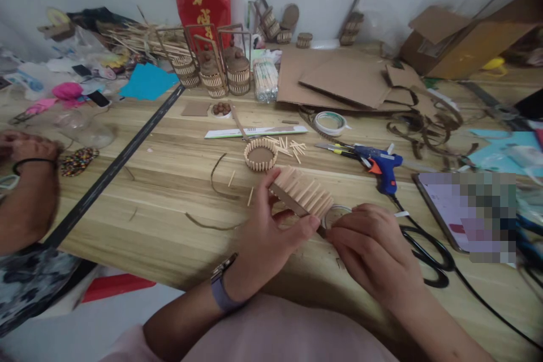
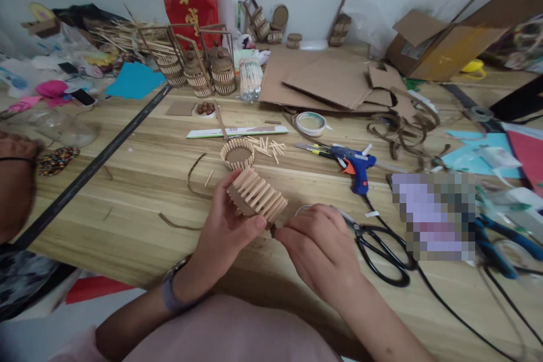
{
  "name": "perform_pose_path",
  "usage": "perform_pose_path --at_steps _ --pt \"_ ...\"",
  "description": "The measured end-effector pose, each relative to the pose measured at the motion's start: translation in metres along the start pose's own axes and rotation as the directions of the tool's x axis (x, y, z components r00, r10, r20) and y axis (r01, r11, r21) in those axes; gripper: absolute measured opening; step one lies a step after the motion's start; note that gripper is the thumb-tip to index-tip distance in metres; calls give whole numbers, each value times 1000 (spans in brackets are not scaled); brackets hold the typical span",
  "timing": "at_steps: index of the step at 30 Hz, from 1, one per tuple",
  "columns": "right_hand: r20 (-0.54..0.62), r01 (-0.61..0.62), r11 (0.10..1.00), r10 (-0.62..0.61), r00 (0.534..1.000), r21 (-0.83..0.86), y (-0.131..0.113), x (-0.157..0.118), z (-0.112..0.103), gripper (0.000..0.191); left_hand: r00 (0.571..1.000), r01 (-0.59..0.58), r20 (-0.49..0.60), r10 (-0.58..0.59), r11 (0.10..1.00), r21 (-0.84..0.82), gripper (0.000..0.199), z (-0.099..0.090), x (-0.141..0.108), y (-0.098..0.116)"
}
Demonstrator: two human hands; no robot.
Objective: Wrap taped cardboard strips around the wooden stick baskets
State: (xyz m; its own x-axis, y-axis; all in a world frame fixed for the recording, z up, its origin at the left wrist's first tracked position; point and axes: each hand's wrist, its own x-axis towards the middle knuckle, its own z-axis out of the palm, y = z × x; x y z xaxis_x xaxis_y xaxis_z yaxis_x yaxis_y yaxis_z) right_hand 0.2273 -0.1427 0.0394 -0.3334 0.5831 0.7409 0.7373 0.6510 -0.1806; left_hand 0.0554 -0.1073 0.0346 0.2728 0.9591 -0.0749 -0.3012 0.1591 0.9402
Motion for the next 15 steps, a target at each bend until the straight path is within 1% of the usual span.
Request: perform_pose_path --at_steps 9,12,15 --pt "57 -51 998 48 997 46 -5 5 1 16 1000 -17 6 17 997 76 79 -2 -2 -4" --pt "67 -99 991 93 993 94 -6 7 -1 16 999 -37 20 36 997 74 78 -1 -4 -5" --pt "71 -165 980 158 985 109 -8 9 -2 15 997 -64 42 62 996 62 76 -1 -5 -5"
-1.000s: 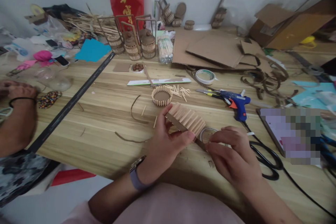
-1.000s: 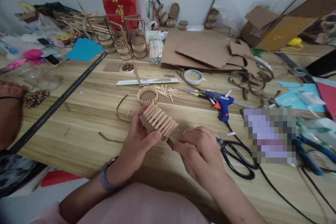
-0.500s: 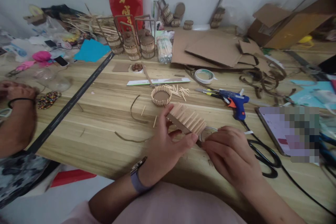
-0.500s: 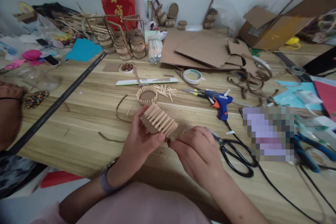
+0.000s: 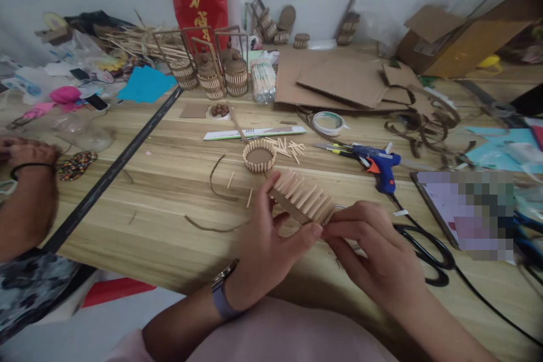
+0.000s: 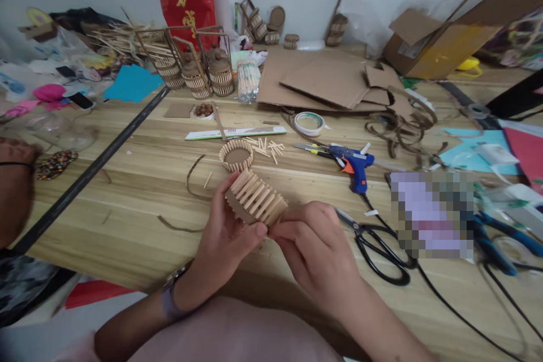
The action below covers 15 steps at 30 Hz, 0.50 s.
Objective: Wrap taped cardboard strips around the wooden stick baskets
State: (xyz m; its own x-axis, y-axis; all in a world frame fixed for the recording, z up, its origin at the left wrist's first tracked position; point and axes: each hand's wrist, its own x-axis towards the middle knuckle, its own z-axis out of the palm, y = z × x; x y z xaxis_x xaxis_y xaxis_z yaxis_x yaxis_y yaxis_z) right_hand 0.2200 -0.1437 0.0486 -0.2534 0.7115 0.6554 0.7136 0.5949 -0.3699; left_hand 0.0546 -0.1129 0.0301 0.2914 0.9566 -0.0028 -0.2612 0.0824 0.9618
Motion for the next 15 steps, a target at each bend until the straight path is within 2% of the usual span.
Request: perform_pose_path --at_steps 4,8,10,12,15 --pt "-27 -163 986 165 986 44 -1 -1 2 14 999 -39 10 39 999 -14 74 1 -2 0" --pt "-83 -326 922 349 933 209 -2 -8 13 20 998 -65 -5 65 996 -56 71 2 -4 0" --pt "-125 -395 871 444 887 291 -5 -13 21 21 998 -67 -16 66 995 -72 71 3 -5 0" --pt "-157 -461 802 547 822 381 -8 -16 29 26 998 -69 -17 68 994 -87 71 3 -6 1" --pt "-115 -507 646 674 729 571 -14 -17 37 44 997 -80 3 81 989 -123 71 4 -6 1"
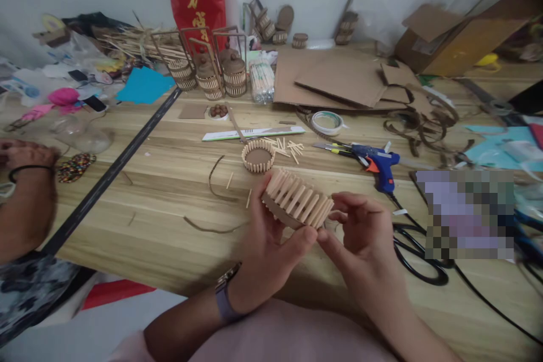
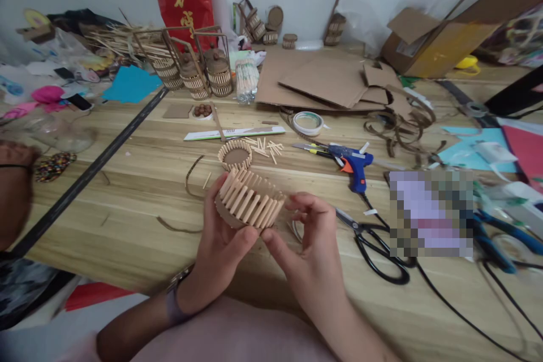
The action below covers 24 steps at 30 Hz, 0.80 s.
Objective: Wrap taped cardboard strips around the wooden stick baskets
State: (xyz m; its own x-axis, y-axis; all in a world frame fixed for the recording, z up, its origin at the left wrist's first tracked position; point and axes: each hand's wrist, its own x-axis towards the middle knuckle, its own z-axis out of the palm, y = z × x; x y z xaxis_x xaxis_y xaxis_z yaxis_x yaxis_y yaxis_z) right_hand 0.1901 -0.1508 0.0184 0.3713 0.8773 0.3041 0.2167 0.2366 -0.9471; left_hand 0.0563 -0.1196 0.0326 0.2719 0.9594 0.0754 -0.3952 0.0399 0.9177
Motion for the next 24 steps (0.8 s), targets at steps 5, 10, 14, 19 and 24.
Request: perform_pose_path --at_steps 5,10,14,19,24 --pt "187 -233 934 186 964 269 -8 -3 7 63 1000 -8 26 9 999 -31 78 1 -2 1" --pt "242 -301 924 243 939 238 -13 -1 5 84 996 11 88 -9 1000 -29 79 -1 -4 1" --pt "309 -231 971 204 929 56 -8 10 -10 83 984 37 171 -44 998 42 79 -8 1 -4" --pt "332 -75 975 143 932 -211 17 37 -27 54 989 39 125 -78 955 295 89 -35 16 -9" --pt "225 15 852 121 967 -523 50 62 -25 47 995 -39 -9 98 474 880 33 -71 22 -1"
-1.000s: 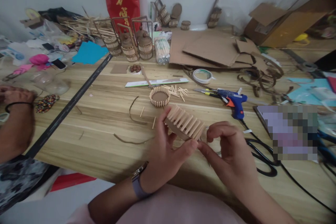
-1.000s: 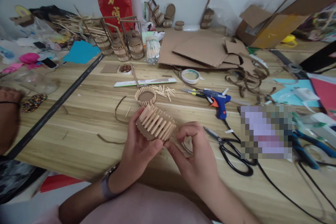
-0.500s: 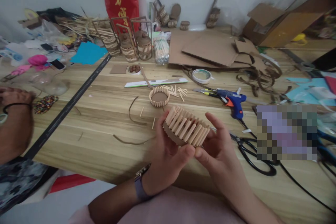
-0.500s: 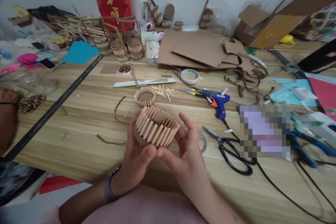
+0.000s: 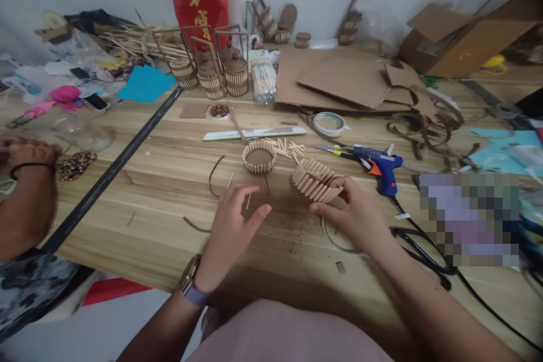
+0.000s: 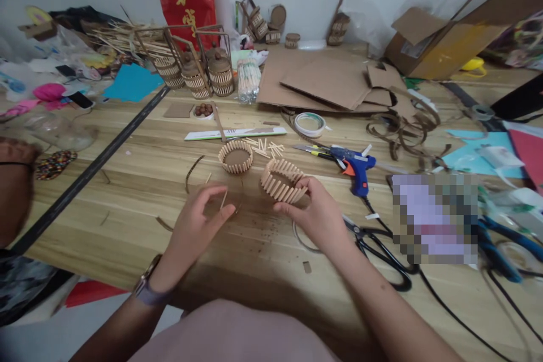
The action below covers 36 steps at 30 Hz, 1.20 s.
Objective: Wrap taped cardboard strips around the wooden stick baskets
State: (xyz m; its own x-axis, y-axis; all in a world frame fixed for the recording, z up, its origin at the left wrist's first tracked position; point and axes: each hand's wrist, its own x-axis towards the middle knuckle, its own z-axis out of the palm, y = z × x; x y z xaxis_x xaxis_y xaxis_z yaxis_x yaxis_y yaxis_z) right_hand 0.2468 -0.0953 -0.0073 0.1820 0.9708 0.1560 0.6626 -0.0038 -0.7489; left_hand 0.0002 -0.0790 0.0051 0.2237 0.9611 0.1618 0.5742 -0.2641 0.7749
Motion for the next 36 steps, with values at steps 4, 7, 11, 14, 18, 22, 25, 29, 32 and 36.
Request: perform_pose_path --at_steps 4,7,11,14,18,22,25,29,32,36 --pt "23 122 978 -120 992 -169 12 11 12 32 985 -130 164 52 850 511 13 -5 -7 -14" --pt "80 174 968 -162 984 -180 16 12 15 24 973 -176 228 42 772 611 12 -4 -11 -15" --pt "35 312 907 -315 948 -284 1 5 7 44 960 -234 262 94 783 576 14 -10 -12 -3" --pt "76 533 747 -552 830 -397 -23 -5 1 48 930 -326 322 176 799 505 13 -17 -13 15" --pt "249 697 659 -652 716 -282 -51 -18 0 15 878 -466 341 337 766 443 15 -19 -16 34" --pt "275 725 649 -671 689 -232 -50 -20 -9 16 842 -536 324 431 733 419 21 -20 -14 37" --pt "205 688 676 -658 725 -263 -31 -9 -29 16 823 -562 351 446 731 387 21 -25 -9 29" --pt "69 485 822 -488 870 -298 2 18 -56 25 822 -557 388 417 732 392 23 -35 7 14" --pt "137 318 874 -287 948 -367 12 40 -64 33 854 -505 383 352 738 447 25 -37 28 7" --pt "175 159 833 -76 982 -529 6 70 -56 31 912 -411 258 320 726 552 28 -25 60 11"
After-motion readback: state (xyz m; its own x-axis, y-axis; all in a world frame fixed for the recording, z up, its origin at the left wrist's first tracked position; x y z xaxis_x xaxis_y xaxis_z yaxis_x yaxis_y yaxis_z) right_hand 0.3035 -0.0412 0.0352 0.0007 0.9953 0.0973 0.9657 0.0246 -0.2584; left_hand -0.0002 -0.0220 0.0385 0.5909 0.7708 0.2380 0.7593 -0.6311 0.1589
